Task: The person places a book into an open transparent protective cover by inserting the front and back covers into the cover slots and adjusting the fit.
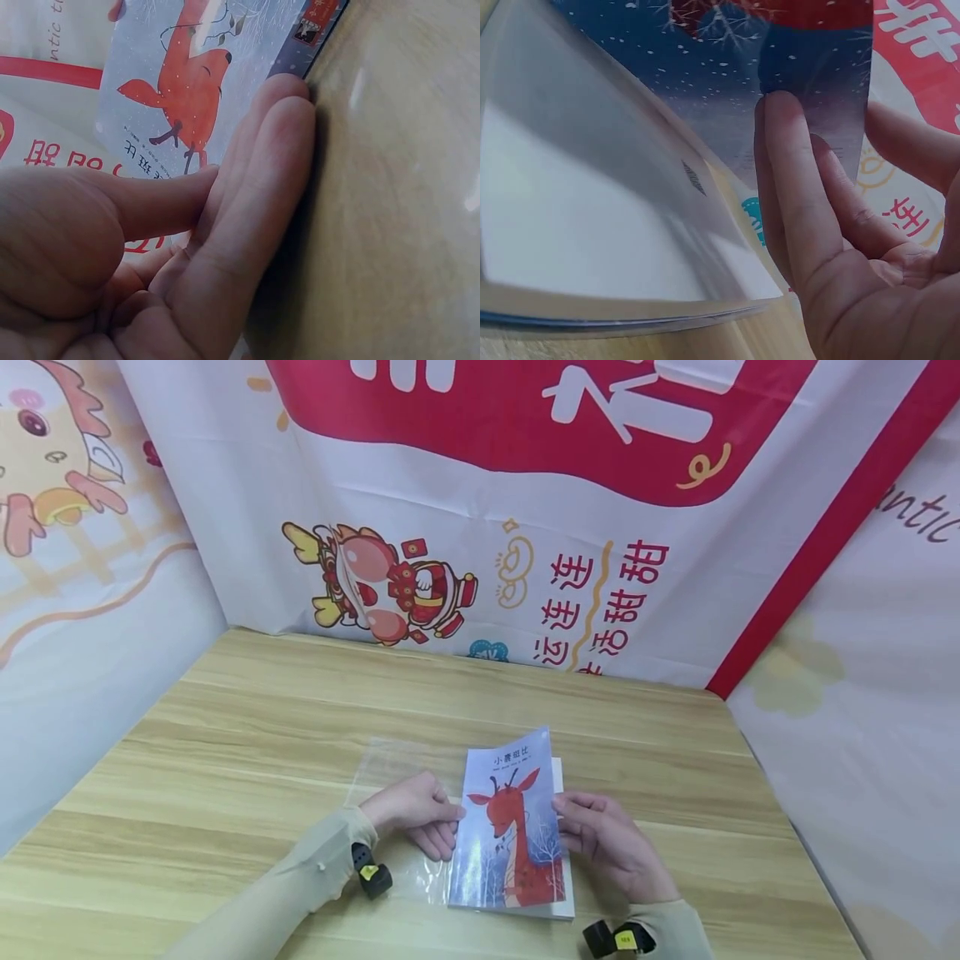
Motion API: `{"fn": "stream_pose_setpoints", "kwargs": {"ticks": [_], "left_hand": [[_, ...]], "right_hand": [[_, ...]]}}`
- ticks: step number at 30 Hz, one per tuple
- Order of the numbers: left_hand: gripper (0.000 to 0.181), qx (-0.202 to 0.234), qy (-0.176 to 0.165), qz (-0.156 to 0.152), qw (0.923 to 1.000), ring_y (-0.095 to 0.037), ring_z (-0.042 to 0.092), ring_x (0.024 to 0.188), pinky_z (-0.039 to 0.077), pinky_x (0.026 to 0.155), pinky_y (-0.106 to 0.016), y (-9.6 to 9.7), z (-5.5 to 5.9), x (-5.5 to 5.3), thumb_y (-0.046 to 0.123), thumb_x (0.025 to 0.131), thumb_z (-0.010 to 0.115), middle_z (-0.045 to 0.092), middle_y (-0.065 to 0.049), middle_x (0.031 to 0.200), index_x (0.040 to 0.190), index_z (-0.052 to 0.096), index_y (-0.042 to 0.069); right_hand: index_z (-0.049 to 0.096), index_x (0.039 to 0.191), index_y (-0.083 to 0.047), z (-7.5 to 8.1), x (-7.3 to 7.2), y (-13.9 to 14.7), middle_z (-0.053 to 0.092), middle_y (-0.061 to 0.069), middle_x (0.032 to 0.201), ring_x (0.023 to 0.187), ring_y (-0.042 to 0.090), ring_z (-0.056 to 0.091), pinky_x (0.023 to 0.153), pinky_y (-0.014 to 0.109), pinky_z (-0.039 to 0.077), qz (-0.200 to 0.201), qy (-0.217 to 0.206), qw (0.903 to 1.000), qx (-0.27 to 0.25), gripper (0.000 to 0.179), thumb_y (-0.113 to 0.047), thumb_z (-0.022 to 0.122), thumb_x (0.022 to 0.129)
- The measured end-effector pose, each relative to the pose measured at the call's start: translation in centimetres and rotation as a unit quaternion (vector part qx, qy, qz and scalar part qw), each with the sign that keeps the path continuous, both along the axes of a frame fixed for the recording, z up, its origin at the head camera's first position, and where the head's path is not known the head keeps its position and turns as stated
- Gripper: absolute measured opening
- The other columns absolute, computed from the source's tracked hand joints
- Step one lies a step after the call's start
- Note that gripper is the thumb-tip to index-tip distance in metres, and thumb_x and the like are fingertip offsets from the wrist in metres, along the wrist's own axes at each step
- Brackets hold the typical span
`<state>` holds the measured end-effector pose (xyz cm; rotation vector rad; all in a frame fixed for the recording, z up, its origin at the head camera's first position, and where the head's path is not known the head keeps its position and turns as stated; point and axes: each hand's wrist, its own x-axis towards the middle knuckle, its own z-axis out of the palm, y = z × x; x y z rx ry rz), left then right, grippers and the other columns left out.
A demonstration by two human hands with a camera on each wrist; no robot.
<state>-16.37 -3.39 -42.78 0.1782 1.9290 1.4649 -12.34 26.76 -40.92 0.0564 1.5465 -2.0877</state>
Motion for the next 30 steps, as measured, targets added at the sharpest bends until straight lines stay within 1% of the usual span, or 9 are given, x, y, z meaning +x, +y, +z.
{"fn": "stream_pose_setpoints", "kwargs": {"ticks": [3, 5, 8, 11, 15, 19, 22, 26, 30], "left_hand": [[0.026, 0.000, 0.003, -0.003, 1.0000, -0.032, 0.070, 0.061, 0.059, 0.054, -0.036, 0.1, 0.1, 0.0, 0.010, 0.096, 0.062, 0.068, -0.022, 0.069, 0.079, 0.065, -0.009], [0.027, -0.001, 0.005, -0.001, 1.0000, -0.033, 0.070, 0.061, 0.059, 0.053, -0.036, 0.1, 0.1, 0.0, 0.010, 0.096, 0.062, 0.068, -0.022, 0.069, 0.078, 0.065, -0.010], [0.027, 0.000, 0.005, 0.005, 1.0000, -0.033, 0.070, 0.061, 0.059, 0.053, -0.036, 0.1, 0.1, 0.1, 0.009, 0.096, 0.062, 0.067, -0.022, 0.068, 0.078, 0.065, -0.011], [0.027, -0.004, 0.004, 0.009, 0.9999, -0.033, 0.070, 0.060, 0.059, 0.053, -0.037, 0.1, 0.1, 0.3, 0.009, 0.096, 0.062, 0.067, -0.022, 0.068, 0.078, 0.064, -0.011], [0.027, -0.004, 0.009, 0.005, 0.9999, -0.032, 0.070, 0.060, 0.059, 0.053, -0.036, 0.3, 0.3, 0.4, 0.009, 0.096, 0.062, 0.067, -0.022, 0.068, 0.078, 0.065, -0.010], [0.028, 0.002, 0.013, 0.003, 0.9999, -0.033, 0.070, 0.061, 0.059, 0.054, -0.036, 0.3, 0.4, 0.5, 0.009, 0.096, 0.061, 0.067, -0.022, 0.068, 0.077, 0.065, -0.011], [0.029, -0.003, 0.015, 0.003, 0.9999, -0.033, 0.070, 0.060, 0.059, 0.053, -0.036, 0.3, 0.5, 0.5, 0.010, 0.097, 0.061, 0.067, -0.022, 0.067, 0.077, 0.066, -0.010], [0.029, -0.009, 0.015, 0.006, 0.9998, -0.032, 0.070, 0.060, 0.059, 0.053, -0.035, 0.4, 0.4, 0.6, 0.010, 0.097, 0.061, 0.067, -0.022, 0.067, 0.076, 0.066, -0.010], [0.026, -0.016, 0.018, 0.009, 0.9997, -0.032, 0.070, 0.060, 0.059, 0.052, -0.035, 0.4, 0.2, 0.5, 0.008, 0.095, 0.063, 0.067, -0.021, 0.067, 0.076, 0.066, -0.009]], "right_hand": [[0.069, 0.114, -0.006, -0.1, 0.0, -0.2, 0.067, 0.014, 0.117, 0.108, 0.025, 0.065, 0.096, 0.040, 0.050, 0.006, 0.003, 1.0000, 0.006, 0.020, -0.013, 0.055, 0.101], [0.068, 0.116, -0.006, -0.1, 0.0, -0.4, 0.067, 0.015, 0.117, 0.107, 0.025, 0.066, 0.095, 0.041, 0.050, 0.014, 0.009, 0.9998, 0.012, 0.022, -0.013, 0.053, 0.102], [0.068, 0.118, -0.006, -0.3, 0.1, -0.8, 0.068, 0.015, 0.115, 0.104, 0.025, 0.067, 0.093, 0.042, 0.051, 0.016, 0.007, 0.9995, 0.028, 0.023, -0.016, 0.053, 0.102], [0.067, 0.119, -0.005, -0.4, 0.2, -1.4, 0.069, 0.015, 0.115, 0.104, 0.025, 0.067, 0.093, 0.041, 0.051, 0.000, -0.015, 0.9990, 0.043, 0.026, -0.021, 0.058, 0.101], [0.066, 0.121, -0.002, -0.3, 0.2, -2.0, 0.068, 0.015, 0.115, 0.104, 0.024, 0.066, 0.092, 0.039, 0.052, -0.015, -0.024, 0.9982, 0.053, 0.033, -0.026, 0.061, 0.099], [0.064, 0.121, 0.001, -0.3, 0.2, -2.4, 0.069, 0.016, 0.113, 0.102, 0.024, 0.067, 0.091, 0.037, 0.053, -0.012, -0.016, 0.9980, 0.060, 0.036, -0.028, 0.060, 0.099], [0.063, 0.122, 0.003, -0.2, 0.1, -2.7, 0.070, 0.016, 0.110, 0.098, 0.023, 0.068, 0.089, 0.036, 0.054, -0.010, -0.011, 0.9968, 0.079, 0.041, -0.031, 0.061, 0.099], [0.061, 0.122, 0.006, -0.1, -0.3, -3.2, 0.071, 0.014, 0.103, 0.091, 0.021, 0.068, 0.085, 0.034, 0.055, 0.006, -0.007, 0.9933, 0.115, 0.049, -0.036, 0.063, 0.097], [0.058, 0.121, 0.010, 0.0, -0.8, -3.8, 0.072, 0.014, 0.100, 0.086, 0.020, 0.069, 0.083, 0.037, 0.056, 0.031, -0.006, 0.9915, 0.126, 0.053, -0.038, 0.062, 0.097]]}}
